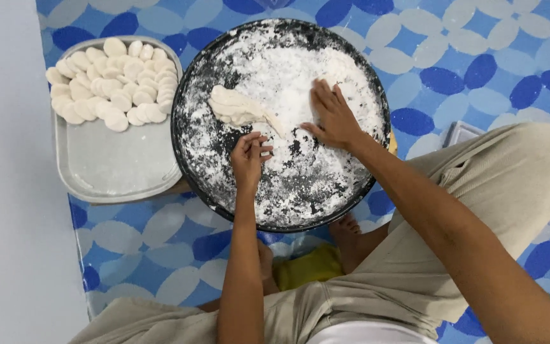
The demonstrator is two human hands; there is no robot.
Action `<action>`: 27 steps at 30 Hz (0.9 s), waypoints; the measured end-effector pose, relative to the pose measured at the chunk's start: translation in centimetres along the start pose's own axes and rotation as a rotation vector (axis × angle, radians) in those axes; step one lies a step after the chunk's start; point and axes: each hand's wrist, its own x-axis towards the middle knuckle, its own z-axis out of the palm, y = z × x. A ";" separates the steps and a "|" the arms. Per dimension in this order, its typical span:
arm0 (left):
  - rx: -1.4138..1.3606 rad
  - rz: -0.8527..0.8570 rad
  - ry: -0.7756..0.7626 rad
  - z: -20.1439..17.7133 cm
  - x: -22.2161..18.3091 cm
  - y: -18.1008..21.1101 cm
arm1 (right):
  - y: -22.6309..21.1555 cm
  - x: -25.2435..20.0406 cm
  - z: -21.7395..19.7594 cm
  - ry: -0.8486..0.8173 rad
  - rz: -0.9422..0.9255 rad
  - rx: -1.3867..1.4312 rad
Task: A person is manually shaping small pieces of dough into balls by rolling them in flour and then between their palms.
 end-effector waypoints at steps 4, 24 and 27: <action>0.015 -0.005 0.024 0.2 0.1 -0.1 | -2.3 -0.5 -2.4 -0.056 0.180 0.164; 0.100 0.018 0.062 1.5 0.1 1.5 | -1.1 1.2 -2.4 -0.165 0.075 0.123; 0.112 0.014 0.055 1.4 -0.2 1.4 | -0.5 2.2 -2.2 -0.064 0.144 0.242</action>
